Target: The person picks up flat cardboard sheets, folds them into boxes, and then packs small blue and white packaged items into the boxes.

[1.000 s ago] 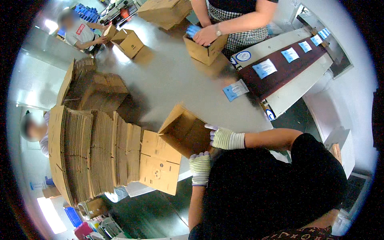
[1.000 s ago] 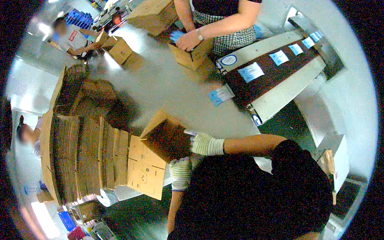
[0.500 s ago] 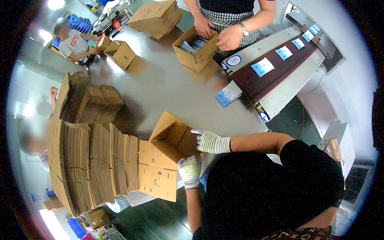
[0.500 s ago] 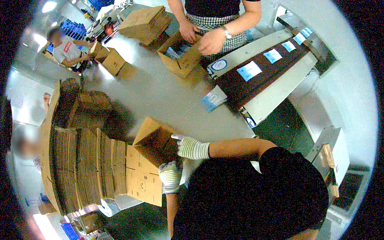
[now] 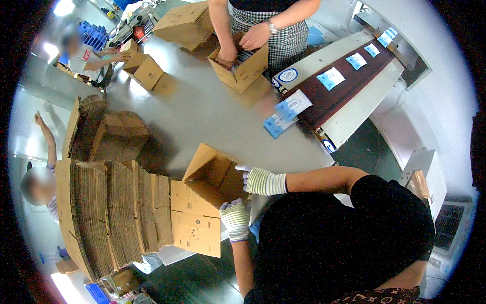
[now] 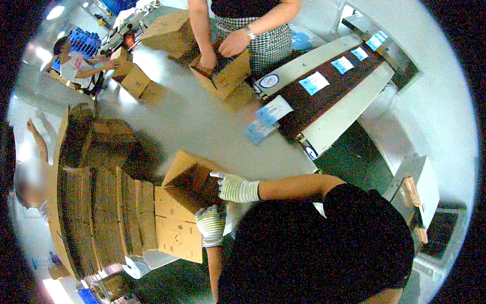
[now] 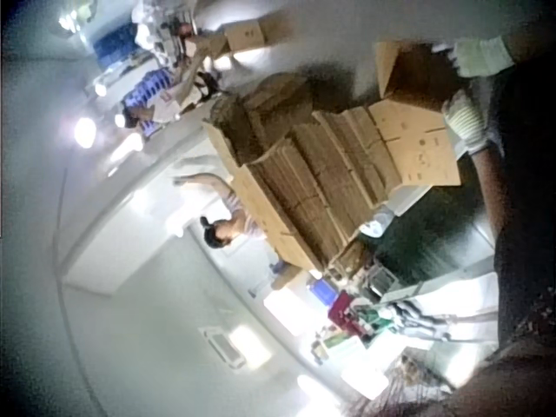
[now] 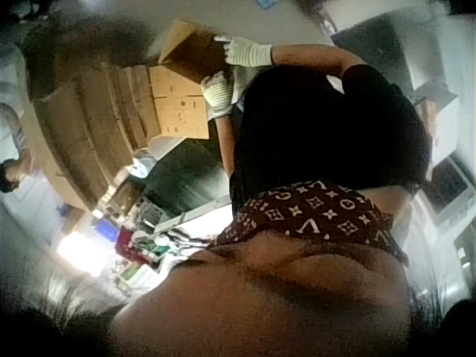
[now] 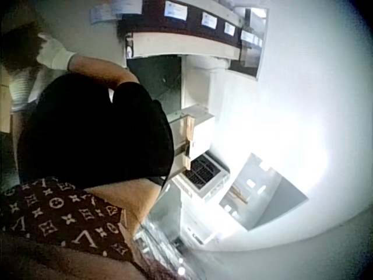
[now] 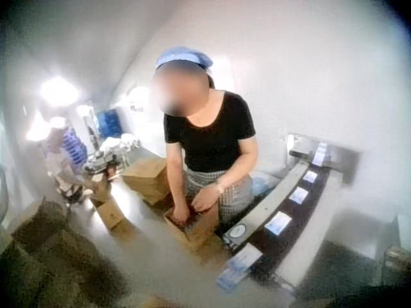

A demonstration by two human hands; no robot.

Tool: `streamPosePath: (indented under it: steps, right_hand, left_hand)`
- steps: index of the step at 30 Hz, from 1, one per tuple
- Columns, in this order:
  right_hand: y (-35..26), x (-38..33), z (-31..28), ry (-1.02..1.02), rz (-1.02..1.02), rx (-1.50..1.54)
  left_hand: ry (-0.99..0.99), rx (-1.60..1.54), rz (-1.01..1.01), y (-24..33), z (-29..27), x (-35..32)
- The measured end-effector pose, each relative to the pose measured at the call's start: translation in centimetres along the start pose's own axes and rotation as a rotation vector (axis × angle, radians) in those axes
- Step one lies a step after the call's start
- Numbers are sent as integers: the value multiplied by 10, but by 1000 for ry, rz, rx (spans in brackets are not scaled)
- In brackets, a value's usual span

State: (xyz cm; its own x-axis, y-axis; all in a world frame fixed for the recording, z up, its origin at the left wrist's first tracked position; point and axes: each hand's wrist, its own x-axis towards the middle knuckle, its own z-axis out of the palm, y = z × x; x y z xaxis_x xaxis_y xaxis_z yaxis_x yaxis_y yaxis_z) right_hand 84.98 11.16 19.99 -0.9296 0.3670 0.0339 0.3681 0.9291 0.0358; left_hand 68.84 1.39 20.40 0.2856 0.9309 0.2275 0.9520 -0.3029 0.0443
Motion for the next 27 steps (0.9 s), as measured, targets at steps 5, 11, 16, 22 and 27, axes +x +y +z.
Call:
streamPosePath:
  steps: [5, 11, 16, 22, 27]
  right_hand:
    - [4, -2, -12, 74, -4, 95]
    - [23, -8, -27, 481, 0, 890]
    - [86, -24, -26, 182, 365, 823]
    - [192, -49, 10, -264, 602, 540]
    - [261, -65, 28, -384, 633, 165]
  left_hand:
    - [-136, 23, -27, 1, -2, 4]
    - [-102, 34, 11, -7, -4, 2]
    - [-133, 36, 19, -10, -1, 4]
    - [-193, -16, 17, -15, 6, 3]
    - [-180, -62, 22, -19, 0, 8]
